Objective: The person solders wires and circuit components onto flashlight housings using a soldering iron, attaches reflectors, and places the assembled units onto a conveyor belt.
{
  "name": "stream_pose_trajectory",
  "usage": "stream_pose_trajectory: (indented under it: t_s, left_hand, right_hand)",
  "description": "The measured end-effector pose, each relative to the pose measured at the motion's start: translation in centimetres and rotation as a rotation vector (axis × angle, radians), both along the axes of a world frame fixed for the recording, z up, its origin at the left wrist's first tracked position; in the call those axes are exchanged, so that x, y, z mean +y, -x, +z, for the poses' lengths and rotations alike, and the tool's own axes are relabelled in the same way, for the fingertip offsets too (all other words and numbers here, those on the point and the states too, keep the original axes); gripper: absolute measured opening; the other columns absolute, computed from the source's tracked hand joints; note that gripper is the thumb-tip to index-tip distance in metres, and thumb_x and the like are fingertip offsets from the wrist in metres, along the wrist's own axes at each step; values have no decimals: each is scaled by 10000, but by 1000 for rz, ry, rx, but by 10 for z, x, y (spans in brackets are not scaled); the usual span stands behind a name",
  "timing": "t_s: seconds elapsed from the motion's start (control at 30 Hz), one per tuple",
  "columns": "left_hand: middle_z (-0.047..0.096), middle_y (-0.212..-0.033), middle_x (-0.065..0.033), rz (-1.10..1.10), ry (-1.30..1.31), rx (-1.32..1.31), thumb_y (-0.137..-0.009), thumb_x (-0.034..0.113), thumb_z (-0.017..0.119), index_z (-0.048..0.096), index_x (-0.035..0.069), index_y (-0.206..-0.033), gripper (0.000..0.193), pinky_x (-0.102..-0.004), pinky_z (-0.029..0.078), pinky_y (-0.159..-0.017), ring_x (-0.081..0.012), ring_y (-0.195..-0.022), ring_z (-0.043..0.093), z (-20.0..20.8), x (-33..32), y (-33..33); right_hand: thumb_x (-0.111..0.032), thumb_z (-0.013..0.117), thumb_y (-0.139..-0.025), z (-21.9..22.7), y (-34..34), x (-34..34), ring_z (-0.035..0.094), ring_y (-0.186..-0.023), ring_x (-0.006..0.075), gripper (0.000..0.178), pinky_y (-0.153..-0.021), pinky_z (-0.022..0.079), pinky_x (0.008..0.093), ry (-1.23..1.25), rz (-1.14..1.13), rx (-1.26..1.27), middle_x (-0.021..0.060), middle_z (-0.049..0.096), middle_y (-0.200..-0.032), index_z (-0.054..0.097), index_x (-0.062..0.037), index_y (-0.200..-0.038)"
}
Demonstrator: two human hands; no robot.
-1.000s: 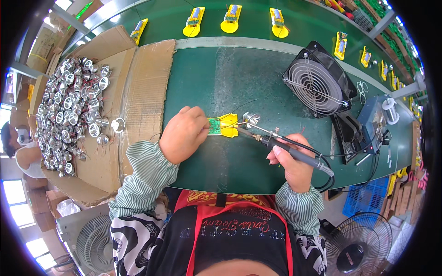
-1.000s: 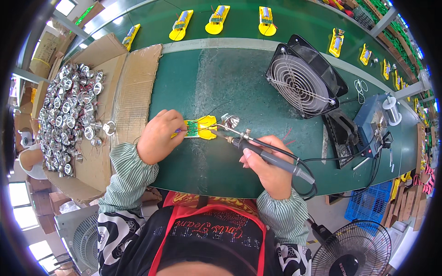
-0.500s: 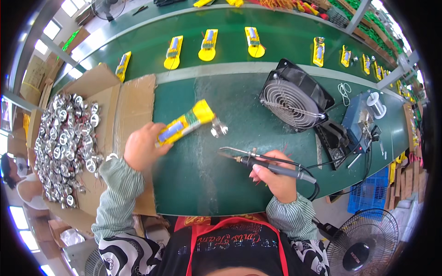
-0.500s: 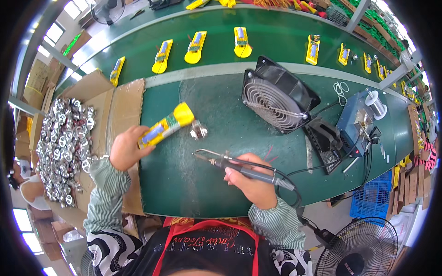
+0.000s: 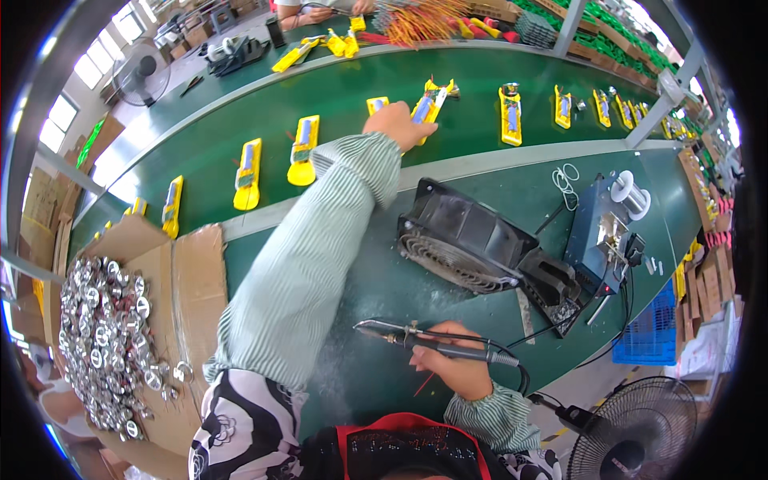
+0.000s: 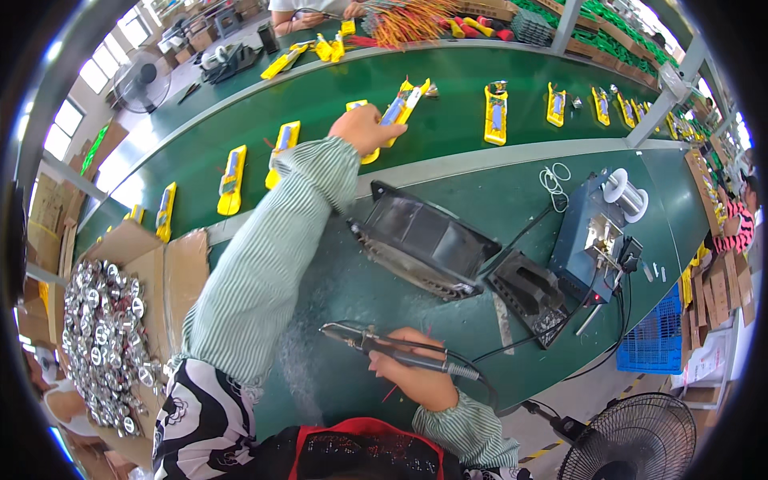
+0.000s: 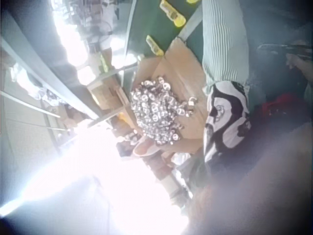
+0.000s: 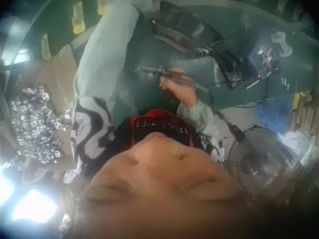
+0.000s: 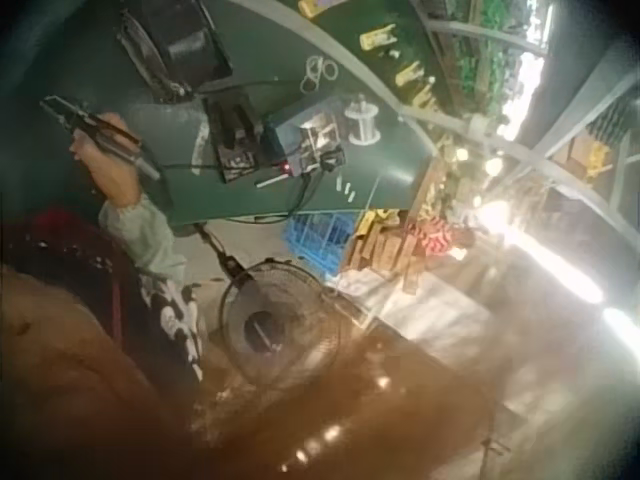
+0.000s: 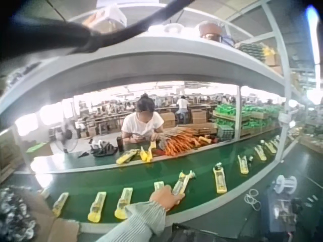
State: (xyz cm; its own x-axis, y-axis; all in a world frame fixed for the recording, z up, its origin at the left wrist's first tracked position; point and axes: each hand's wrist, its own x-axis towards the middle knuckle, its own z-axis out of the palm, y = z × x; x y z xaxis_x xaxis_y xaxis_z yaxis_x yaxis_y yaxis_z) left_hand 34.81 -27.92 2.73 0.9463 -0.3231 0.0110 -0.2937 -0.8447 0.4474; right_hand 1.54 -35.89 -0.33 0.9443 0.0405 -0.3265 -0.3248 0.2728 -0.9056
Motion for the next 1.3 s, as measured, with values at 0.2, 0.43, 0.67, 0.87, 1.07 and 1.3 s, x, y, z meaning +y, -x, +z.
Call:
stream_pose_trajectory:
  t_s: [0.2, 0.43, 0.67, 0.87, 1.07, 1.3]
  left_hand:
    - [633, -958, -116, 56, -63, -127, -806, 486, 585, 467, 55, -1210, 602, -374, 508, -726, -231, -837, 633, -45, -45, -42]
    - [435, -1236, -190, 65, -279, -23, -779, 434, 603, 429, 152, -1314, 629, -435, 464, -897, -348, -1071, 540, -39, 3, -16]
    - [447, -1180, -199, -21, -149, -56, -715, 284, 622, 433, 103, -1289, 632, -424, 476, -859, -376, -1011, 558, -21, 78, 58]
    - [463, -1127, -175, -85, -160, -194, -701, 154, 642, 481, 71, -1187, 518, -426, 498, -746, -353, -838, 585, -18, 159, 213]
    - [437, -1189, -159, 4, -212, -13, -703, 145, 655, 495, 92, -1187, 513, -408, 504, -741, -335, -868, 571, -9, 209, 353]
    - [526, -1113, -152, 339, -14, -156, -714, 94, 641, 540, 85, -1133, 432, -367, 473, -832, -319, -943, 548, -37, 304, 364]
  right_hand:
    - [-44, 671, -765, 5, -7, -10, 650, -714, 111, 145, -648, 516, 231, 89, 21, 28, 79, 671, -773, 605, 20, -877]
    - [-46, 682, -751, -1, -3, -7, 641, -701, 103, 163, -641, 513, 229, 129, 42, -8, 74, 668, -761, 606, 22, -879]
    - [2, 651, -765, 2, 3, 2, 639, -649, 162, 175, -573, 526, 266, 103, -107, -124, 131, 645, -740, 557, 47, -906]
    - [17, 604, -791, 8, 17, 0, 632, -625, 177, 167, -568, 533, 261, 159, -142, -160, 137, 618, -752, 522, 49, -933]
    - [-4, 586, -791, 15, 21, 19, 600, -564, 165, 143, -534, 511, 248, 191, -110, -247, 146, 607, -695, 506, 47, -898]
    - [-12, 599, -791, 28, 37, 25, 603, -570, 162, 147, -538, 512, 258, 211, -94, -266, 149, 618, -715, 511, 41, -897]
